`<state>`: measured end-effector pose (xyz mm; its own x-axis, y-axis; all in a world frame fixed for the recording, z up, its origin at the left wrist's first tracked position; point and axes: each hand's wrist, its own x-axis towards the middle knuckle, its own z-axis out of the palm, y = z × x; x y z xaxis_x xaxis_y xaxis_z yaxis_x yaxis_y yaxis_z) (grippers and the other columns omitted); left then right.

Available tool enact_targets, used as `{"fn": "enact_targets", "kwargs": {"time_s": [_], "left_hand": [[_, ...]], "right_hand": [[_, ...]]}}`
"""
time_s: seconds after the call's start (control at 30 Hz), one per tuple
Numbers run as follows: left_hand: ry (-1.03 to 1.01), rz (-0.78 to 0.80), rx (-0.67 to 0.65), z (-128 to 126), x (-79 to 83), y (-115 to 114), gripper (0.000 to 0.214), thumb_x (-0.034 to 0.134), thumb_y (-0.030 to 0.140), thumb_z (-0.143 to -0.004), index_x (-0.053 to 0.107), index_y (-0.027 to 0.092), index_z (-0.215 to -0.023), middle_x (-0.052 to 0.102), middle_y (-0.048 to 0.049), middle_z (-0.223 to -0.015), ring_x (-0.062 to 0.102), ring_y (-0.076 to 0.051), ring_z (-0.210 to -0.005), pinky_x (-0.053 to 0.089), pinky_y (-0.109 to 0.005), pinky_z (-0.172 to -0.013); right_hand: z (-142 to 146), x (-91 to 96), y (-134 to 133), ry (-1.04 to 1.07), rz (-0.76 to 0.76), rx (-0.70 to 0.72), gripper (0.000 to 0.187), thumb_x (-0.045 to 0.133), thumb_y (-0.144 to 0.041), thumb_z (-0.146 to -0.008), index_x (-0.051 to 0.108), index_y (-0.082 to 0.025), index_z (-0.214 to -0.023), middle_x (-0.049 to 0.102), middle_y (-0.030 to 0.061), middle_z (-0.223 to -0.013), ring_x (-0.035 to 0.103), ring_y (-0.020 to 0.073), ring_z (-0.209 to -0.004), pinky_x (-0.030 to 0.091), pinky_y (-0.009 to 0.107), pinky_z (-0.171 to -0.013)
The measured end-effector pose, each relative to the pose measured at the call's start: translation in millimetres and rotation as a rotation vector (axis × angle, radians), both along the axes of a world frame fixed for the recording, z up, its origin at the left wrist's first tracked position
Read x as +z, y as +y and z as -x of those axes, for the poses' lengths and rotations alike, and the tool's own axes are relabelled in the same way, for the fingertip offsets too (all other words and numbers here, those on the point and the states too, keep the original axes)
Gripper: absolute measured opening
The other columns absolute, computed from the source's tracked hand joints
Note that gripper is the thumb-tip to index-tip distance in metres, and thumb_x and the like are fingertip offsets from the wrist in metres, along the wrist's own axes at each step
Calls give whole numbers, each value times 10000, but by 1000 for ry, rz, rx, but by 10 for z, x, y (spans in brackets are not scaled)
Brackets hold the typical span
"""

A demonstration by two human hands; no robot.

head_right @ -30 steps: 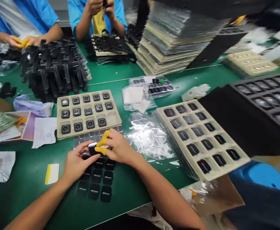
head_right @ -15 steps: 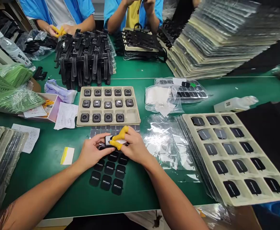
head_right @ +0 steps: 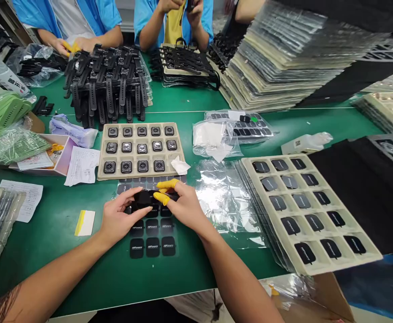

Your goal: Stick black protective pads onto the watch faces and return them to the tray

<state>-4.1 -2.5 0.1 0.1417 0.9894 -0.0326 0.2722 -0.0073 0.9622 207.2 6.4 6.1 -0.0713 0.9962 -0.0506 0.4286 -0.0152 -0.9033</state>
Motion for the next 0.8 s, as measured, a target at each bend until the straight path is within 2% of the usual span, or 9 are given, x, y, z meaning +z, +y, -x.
{"fn": "enact_targets", "kwargs": {"time_s": [0.2, 0.27, 0.37, 0.43, 0.53, 0.6, 0.7, 0.8], "left_hand": [[102, -84, 28, 2, 23, 2, 435, 818, 332, -760, 717, 215, -1167, 773, -60, -1121, 759, -209, -898, 640, -356, -900], [65, -13, 50, -7, 40, 19, 476, 834, 330, -734, 706, 215, -1177, 783, -55, -1092, 763, -219, -906, 642, -370, -904], [-104, 163, 62, -26, 72, 61, 560, 849, 321, -707, 667, 174, -1216, 803, -54, -975, 770, -230, -901, 642, -384, -905], [-229, 255, 70, -38, 81, 89, 593, 852, 327, -707, 643, 142, -1230, 803, -69, -949, 771, -236, -906, 641, -390, -905], [-321, 301, 80, -39, 57, 109, 576, 855, 318, -711, 643, 153, -1220, 800, -80, -963, 771, -236, -913, 643, -394, -895], [-331, 285, 81, -30, 28, 107, 548, 851, 294, -717, 651, 173, -1213, 798, -77, -975, 768, -233, -927, 640, -396, -904], [-288, 246, 49, -17, 4, 91, 526, 827, 256, -741, 655, 174, -1231, 793, -86, -1001, 762, -229, -949, 629, -392, -932], [-210, 216, -22, -13, 13, 80, 514, 806, 208, -744, 672, 159, -1237, 796, -91, -987, 762, -224, -929, 626, -386, -934]], "right_hand": [[-69, -52, 68, 98, 40, -105, 167, 785, -372, -808, 731, -296, -948, 739, 36, -839, 708, 235, -742, 616, 420, -669], [-76, -33, 72, 109, 27, -99, 129, 786, -369, -803, 727, -298, -894, 742, 29, -835, 706, 233, -734, 612, 417, -663], [-41, 2, 70, 85, -2, -81, 68, 744, -357, -841, 723, -298, -867, 743, 24, -839, 701, 228, -753, 597, 414, -684], [-37, 34, 65, 71, -36, -68, 71, 737, -367, -848, 724, -298, -833, 738, 32, -855, 695, 241, -837, 585, 448, -781], [-124, 111, 70, 168, -116, -49, 243, 776, -497, -797, 691, -282, -722, 711, 59, -1007, 653, 274, -1043, 520, 508, -953], [-211, 183, 99, 344, -128, -84, 401, 793, -620, -725, 625, -262, -664, 684, 56, -976, 654, 264, -981, 536, 497, -892], [-236, 301, 173, 447, 59, -111, 407, 850, -596, -659, 635, -258, -729, 650, 23, -794, 634, 200, -753, 556, 411, -724], [-75, 345, 238, 340, 302, -51, 360, 884, -458, -662, 710, -236, -887, 690, 38, -841, 647, 183, -775, 566, 365, -736]]}}
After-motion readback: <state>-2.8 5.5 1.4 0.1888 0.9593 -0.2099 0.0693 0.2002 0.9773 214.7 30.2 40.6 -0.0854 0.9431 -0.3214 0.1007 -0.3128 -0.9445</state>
